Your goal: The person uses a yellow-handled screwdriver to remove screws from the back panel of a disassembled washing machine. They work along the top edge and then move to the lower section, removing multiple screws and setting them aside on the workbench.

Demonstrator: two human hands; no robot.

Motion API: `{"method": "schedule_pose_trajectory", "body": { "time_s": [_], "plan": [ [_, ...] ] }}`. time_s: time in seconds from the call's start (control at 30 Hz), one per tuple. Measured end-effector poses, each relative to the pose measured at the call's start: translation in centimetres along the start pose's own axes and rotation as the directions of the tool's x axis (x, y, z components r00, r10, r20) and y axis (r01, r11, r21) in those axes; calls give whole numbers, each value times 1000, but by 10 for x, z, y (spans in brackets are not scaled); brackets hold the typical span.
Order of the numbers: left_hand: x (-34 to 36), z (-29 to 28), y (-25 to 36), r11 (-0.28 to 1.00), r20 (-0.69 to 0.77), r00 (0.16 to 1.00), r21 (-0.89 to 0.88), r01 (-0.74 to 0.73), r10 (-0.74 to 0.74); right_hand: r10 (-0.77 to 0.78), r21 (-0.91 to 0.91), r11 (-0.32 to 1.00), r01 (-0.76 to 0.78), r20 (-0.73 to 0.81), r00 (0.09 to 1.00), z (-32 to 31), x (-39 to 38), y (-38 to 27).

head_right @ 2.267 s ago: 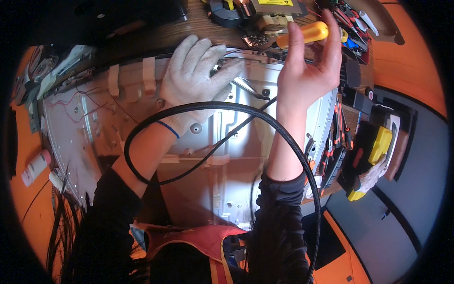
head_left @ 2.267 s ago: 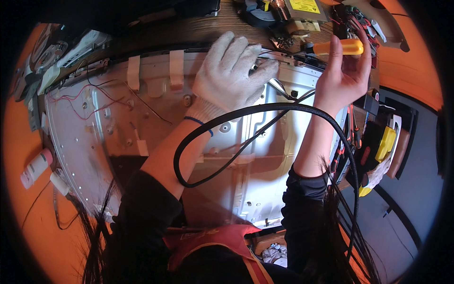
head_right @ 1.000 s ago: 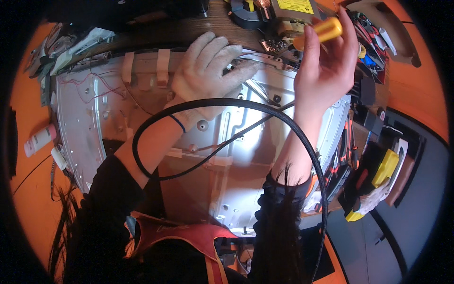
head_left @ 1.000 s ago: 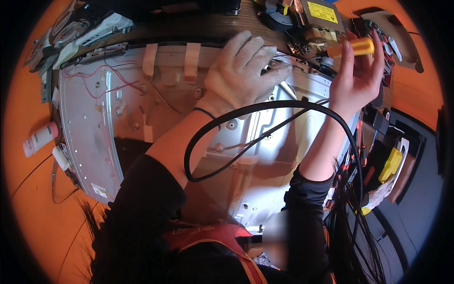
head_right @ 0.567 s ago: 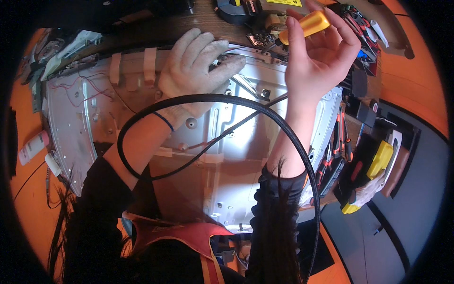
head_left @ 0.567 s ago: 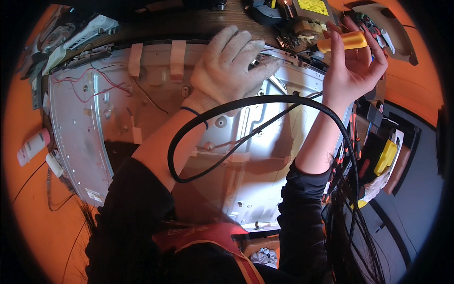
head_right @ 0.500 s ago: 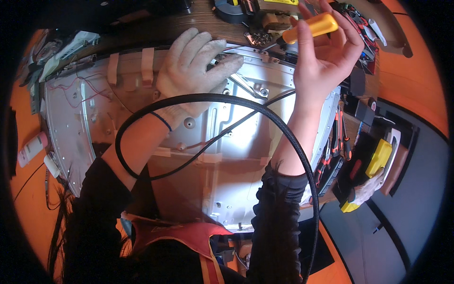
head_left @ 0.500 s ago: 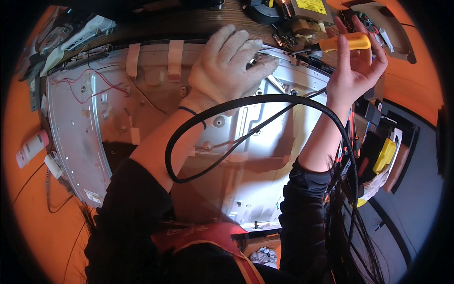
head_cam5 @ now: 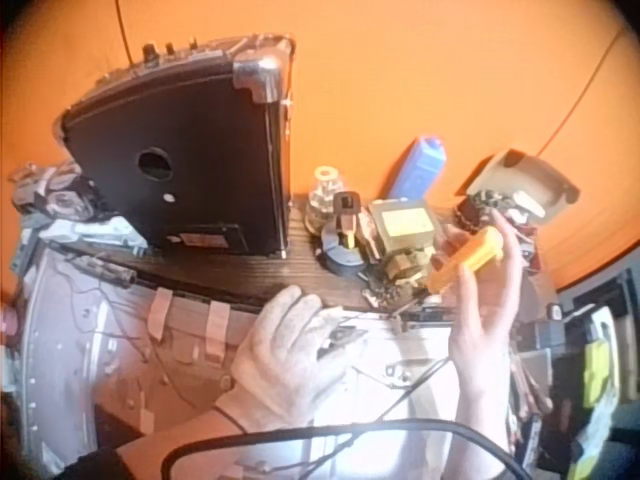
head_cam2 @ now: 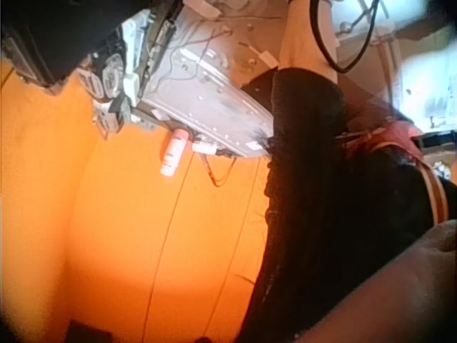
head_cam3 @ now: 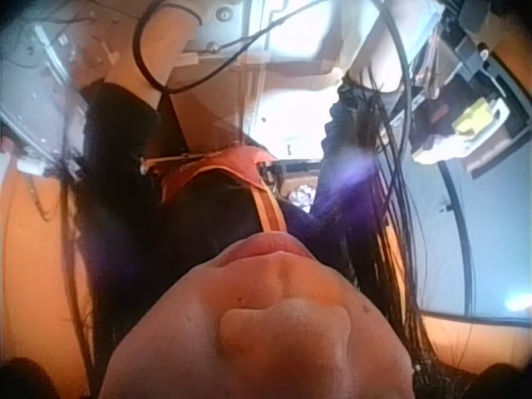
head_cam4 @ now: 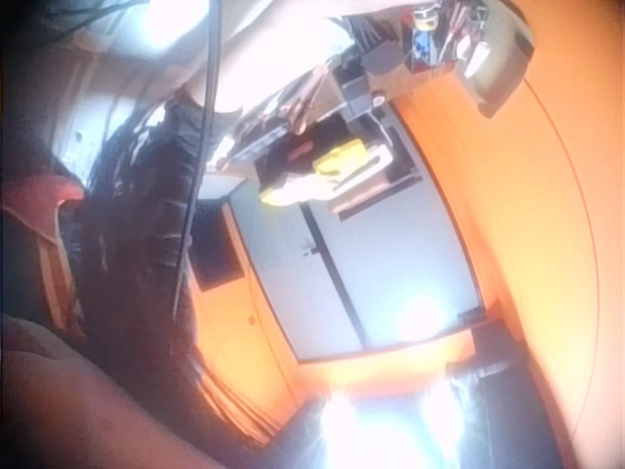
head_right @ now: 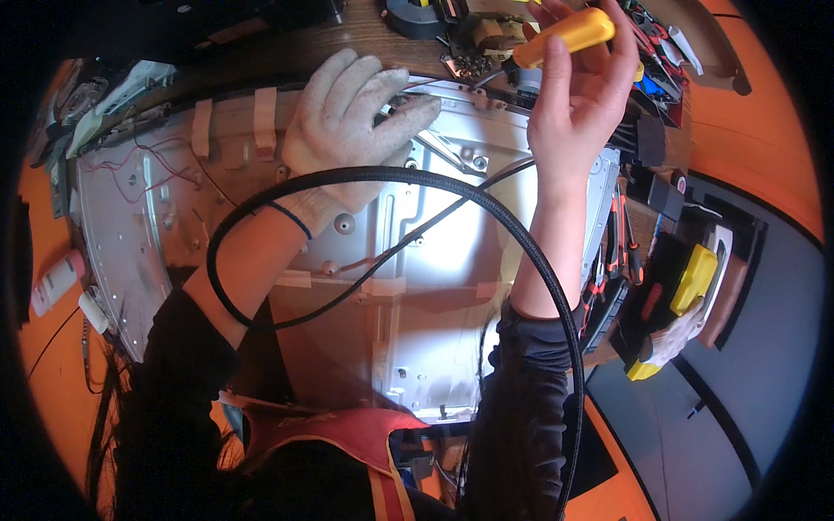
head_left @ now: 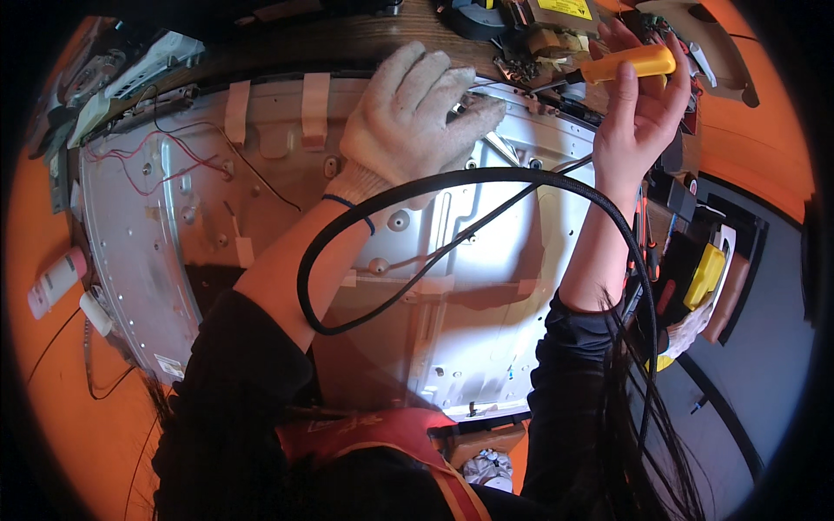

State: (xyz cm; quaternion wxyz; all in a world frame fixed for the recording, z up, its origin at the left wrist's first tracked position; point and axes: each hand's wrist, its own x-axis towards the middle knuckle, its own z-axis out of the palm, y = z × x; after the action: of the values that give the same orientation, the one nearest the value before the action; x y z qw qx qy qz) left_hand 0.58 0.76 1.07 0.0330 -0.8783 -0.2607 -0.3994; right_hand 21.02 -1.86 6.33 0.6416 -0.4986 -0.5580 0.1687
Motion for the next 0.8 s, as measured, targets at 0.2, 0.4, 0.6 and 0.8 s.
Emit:
{"method": "schedule_pose_trajectory", "body": {
  "time_s": [0.2,0.4,0.6,0.8],
  "plan": [
    [-1,0,1,1000,11,1000,2,12,-12,-36,-426,905,-15,-110,993,0,-10,0],
    [0,1,0,1000,-9,1000,10,5,-5,-65,-95,993,63,-15,998,-4,-7,-2],
    [0,1,0,1000,-10,1000,19,4,-4,-219,-477,870,125,-147,964,1,-7,1],
    [1,0,-1,1000,-51,999,14,-13,14,-108,40,993,115,-147,983,-8,1,6]
  ]
}}
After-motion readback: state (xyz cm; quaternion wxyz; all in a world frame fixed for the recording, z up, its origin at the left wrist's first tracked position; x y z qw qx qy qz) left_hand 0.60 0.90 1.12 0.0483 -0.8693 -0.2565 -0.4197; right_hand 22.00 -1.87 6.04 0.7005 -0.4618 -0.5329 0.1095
